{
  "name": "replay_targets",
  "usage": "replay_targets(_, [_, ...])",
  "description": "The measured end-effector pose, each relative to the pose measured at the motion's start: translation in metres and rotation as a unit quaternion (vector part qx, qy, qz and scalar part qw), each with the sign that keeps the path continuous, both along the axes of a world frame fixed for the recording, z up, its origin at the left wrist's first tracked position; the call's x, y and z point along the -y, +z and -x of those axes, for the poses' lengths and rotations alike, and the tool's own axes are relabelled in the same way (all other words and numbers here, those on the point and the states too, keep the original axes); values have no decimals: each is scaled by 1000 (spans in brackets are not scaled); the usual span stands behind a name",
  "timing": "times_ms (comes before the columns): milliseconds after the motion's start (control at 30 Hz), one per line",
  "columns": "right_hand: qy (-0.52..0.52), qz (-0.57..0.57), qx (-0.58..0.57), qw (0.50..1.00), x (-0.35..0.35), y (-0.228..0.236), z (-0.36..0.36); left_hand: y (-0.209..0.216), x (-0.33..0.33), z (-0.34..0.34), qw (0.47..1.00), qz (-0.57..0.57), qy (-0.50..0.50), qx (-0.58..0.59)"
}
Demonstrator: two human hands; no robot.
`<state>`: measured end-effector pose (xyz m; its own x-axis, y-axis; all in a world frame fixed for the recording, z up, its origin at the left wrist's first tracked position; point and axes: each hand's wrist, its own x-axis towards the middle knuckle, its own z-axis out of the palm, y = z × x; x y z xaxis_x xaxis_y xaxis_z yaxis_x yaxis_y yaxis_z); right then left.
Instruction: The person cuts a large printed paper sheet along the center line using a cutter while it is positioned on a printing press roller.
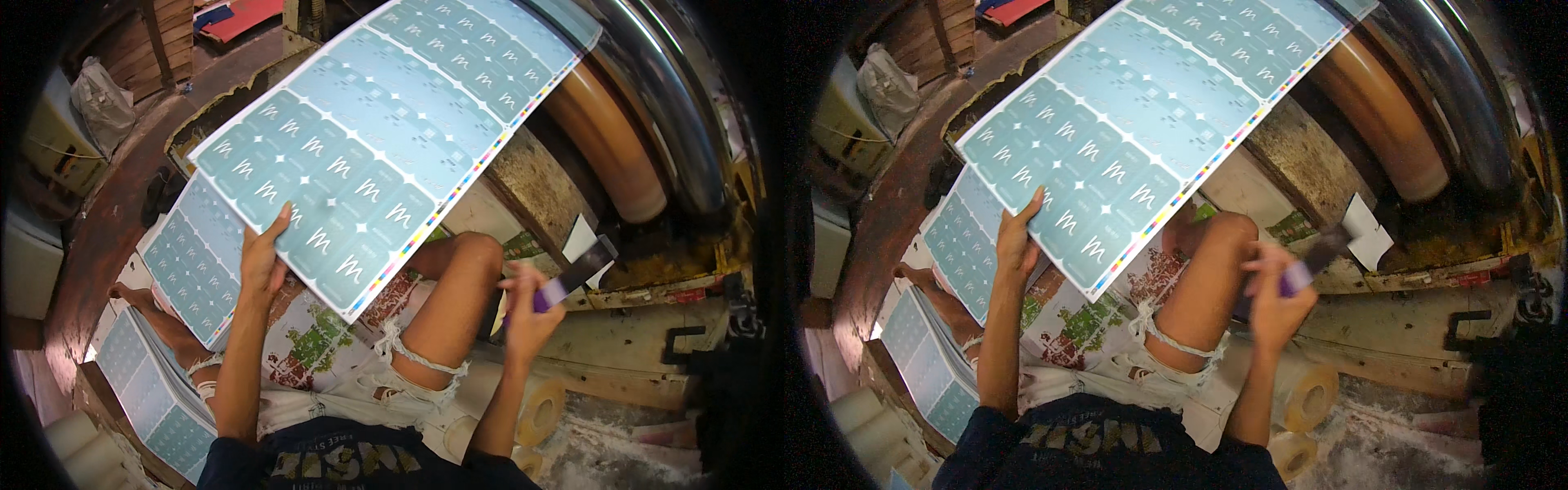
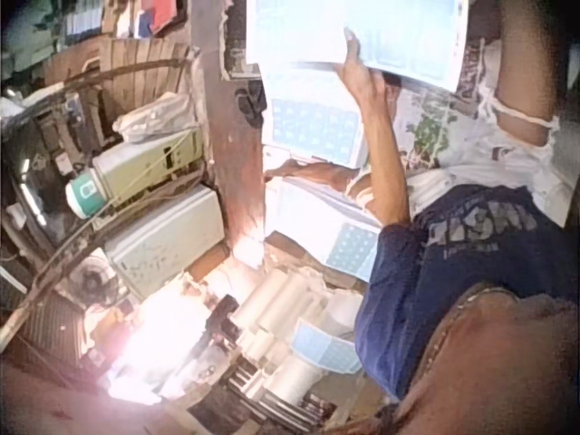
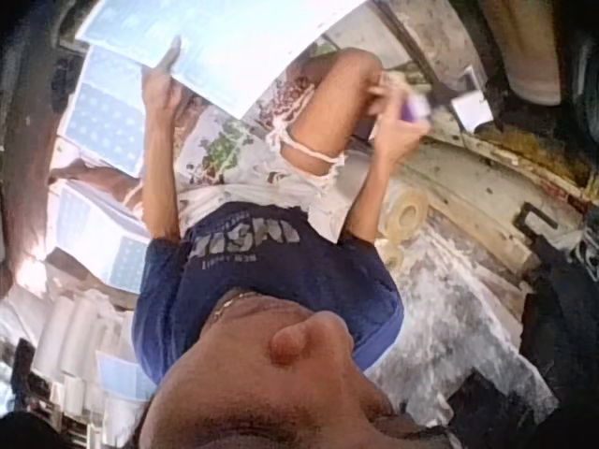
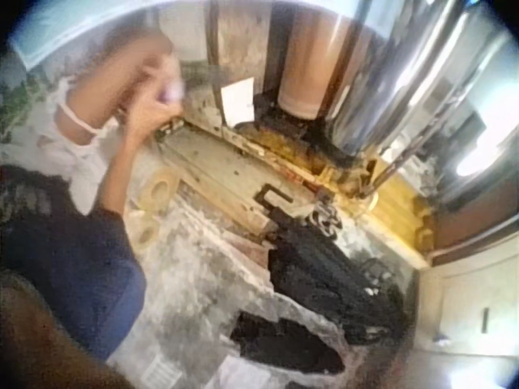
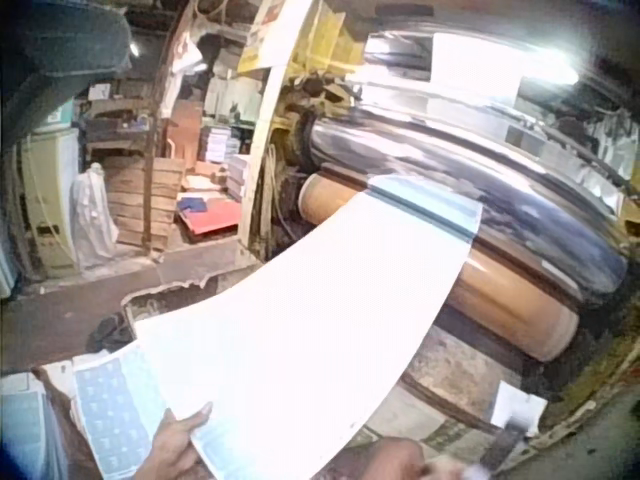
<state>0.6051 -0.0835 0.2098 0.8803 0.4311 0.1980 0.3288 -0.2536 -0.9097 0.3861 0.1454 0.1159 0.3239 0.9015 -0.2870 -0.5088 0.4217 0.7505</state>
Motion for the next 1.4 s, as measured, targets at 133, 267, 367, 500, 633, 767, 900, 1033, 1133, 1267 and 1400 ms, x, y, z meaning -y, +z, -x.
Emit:
replay_targets(133, [-184,58,26,981,90,-138,-129,-16,0,8,999,-33,10,-18])
replay_targets(267, [-213,143,-102,961,119,-211,-138,-10,3,28,997,-41,32,-64])
replay_targets(367, [-236,158,-94,954,110,-212,-132,-8,9,47,994,-44,63,-81])
replay_targets(500, [-216,114,-52,968,107,-205,-131,-13,19,72,993,-26,70,-94])
replay_targets(633, [-223,110,-13,968,93,-190,-136,-16,29,82,989,-11,99,-108])
replay_targets(767, [-272,106,8,956,101,-192,-151,-29,34,92,990,-7,83,-113])
replay_targets(900, [-259,111,1,959,93,-188,-153,-37,40,104,989,2,87,-116])
replay_targets(1033, [-254,78,17,964,75,-186,-177,-39,43,99,984,4,126,-123])
replay_targets(1133, [-243,95,3,965,61,-174,-185,-33,51,91,979,13,161,-128])
replay_targets(1267, [-275,178,-14,945,83,-192,-203,-37,61,98,977,20,156,-142])
replay_targets(1400, [-222,86,-28,971,67,-186,-216,-50,70,104,974,23,166,-156])
